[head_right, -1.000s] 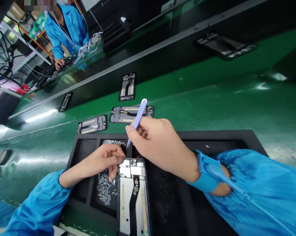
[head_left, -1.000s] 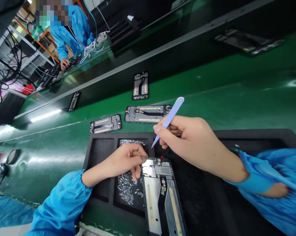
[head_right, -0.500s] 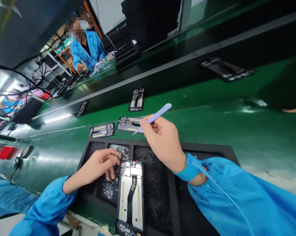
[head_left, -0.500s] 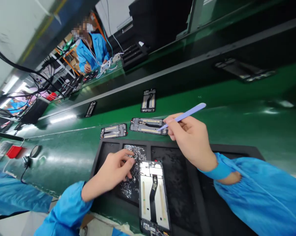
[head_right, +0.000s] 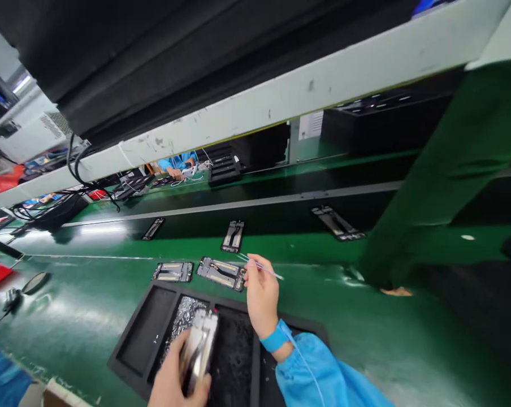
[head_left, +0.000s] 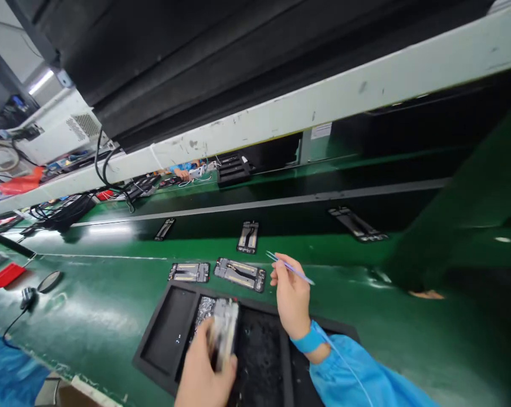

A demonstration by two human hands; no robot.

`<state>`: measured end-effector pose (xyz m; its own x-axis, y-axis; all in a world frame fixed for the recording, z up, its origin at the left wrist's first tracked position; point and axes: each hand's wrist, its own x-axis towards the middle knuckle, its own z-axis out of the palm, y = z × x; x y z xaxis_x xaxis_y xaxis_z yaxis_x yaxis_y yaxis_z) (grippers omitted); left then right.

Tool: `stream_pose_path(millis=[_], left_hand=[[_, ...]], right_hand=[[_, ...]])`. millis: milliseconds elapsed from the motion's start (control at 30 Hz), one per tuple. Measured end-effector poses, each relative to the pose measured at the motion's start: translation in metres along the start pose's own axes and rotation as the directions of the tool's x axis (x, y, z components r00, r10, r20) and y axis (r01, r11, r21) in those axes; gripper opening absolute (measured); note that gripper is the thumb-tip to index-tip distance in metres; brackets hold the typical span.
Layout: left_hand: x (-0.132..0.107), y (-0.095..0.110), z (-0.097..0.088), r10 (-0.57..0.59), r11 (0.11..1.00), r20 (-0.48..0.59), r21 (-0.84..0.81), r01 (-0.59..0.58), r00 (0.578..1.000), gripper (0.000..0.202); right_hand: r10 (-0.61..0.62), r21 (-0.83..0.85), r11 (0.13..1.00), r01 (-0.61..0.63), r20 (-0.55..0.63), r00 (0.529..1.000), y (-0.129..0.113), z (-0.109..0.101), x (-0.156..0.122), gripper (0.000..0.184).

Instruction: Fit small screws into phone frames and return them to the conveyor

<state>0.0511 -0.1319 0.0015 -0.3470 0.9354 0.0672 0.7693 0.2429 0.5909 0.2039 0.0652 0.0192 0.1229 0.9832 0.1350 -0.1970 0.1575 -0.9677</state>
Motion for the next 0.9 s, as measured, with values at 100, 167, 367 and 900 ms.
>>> stream_pose_path(millis=[100, 167, 367, 900], left_hand=[[0.090, 0.016, -0.031, 0.019, 0.999, 0.032, -0.044, -0.017, 0.999, 0.062], [0.164, 0.024, -0.036, 0.052, 0.999, -0.002, -0.007, -0.052, 0.999, 0.059], [0.326, 0.036, 0.001, 0.115, 0.983, -0.010, 0.145, -0.113, 0.993, 0.039], [0.191, -0.020, -0.045, 0.508, 0.770, 0.659, -0.059, -0.635, 0.555, 0.039]], right_hand=[[0.010, -0.019, 1.000, -0.012, -0.107, 0.994, 0.014, 0.000, 0.004, 0.041], [0.016, -0.025, 0.999, -0.020, -0.160, 0.987, 0.025, 0.003, 0.008, 0.040], [-0.033, -0.084, 0.996, 0.018, -0.185, 0.982, 0.041, 0.003, 0.013, 0.042], [-0.218, -0.564, 0.746, 0.353, 0.294, 0.931, -0.018, -0.069, -0.008, 0.031]])
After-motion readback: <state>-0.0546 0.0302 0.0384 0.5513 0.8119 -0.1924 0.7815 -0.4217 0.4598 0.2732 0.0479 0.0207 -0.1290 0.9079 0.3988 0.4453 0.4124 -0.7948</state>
